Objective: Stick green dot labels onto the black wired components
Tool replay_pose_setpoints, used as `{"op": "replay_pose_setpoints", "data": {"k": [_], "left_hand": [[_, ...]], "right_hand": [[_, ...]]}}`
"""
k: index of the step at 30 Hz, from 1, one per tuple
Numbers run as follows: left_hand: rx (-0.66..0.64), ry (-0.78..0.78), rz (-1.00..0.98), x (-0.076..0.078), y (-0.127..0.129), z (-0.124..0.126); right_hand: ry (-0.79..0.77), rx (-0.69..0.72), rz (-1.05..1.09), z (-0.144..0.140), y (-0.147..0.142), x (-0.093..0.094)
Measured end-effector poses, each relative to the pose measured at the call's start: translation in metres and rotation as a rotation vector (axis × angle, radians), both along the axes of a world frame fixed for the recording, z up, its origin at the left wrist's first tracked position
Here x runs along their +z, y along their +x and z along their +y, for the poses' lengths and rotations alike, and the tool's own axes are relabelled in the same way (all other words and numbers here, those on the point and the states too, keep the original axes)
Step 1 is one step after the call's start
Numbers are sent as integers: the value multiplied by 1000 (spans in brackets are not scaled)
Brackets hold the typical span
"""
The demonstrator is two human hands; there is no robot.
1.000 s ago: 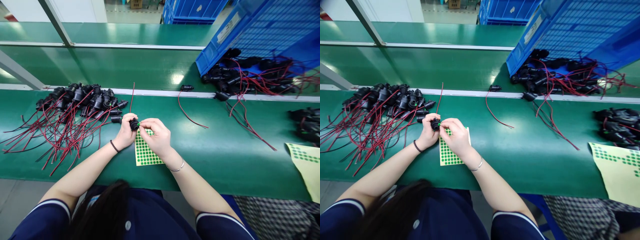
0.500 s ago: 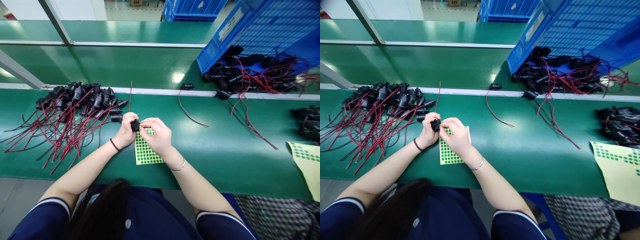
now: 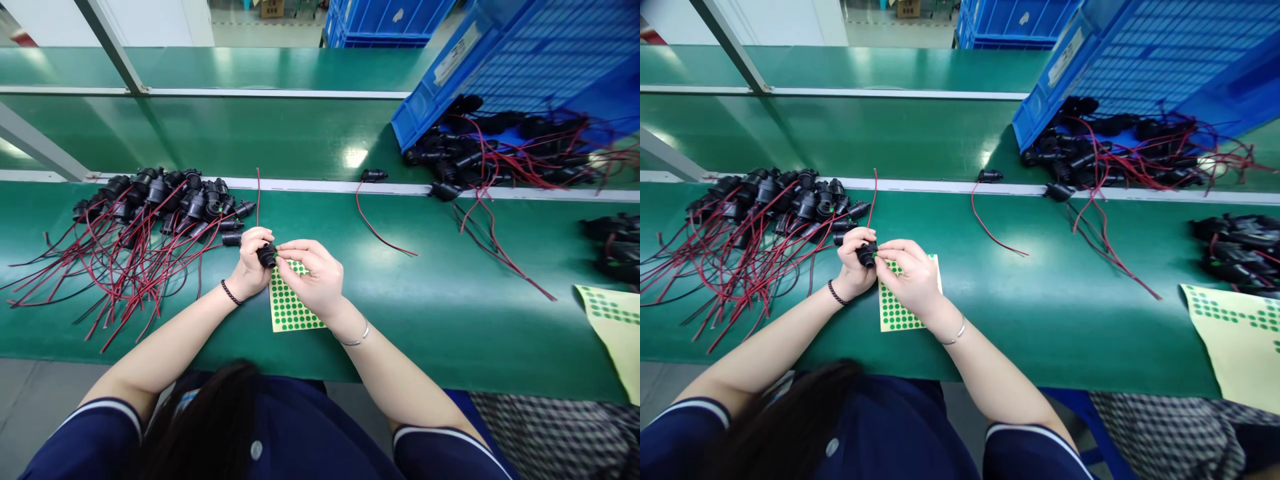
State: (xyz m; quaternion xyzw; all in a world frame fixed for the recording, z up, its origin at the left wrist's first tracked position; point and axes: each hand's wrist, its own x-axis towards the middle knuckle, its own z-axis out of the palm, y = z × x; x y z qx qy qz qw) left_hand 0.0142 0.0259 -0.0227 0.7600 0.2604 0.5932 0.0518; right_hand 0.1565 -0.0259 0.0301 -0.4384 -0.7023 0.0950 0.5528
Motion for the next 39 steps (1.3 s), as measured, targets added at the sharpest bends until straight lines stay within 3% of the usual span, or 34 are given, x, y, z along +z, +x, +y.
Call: {"op": "replay_pose_setpoints", "data": {"k": [9, 14, 19, 25, 39], "left_hand": [[7, -30, -43, -3, 3, -1], [-1, -219, -154, -4, 7, -6], [2, -321, -180, -4, 9, -10], [56, -280, -132, -3, 7, -10], [-11, -64, 105, 0, -4, -2]], "right_hand": [[11, 22, 20, -3, -2, -4], [-119, 146, 116, 1, 1, -6], [-95, 102, 38, 1, -1, -7], [-12, 127, -57, 2, -1, -9], [-149, 118, 27, 7, 14, 5]]}}
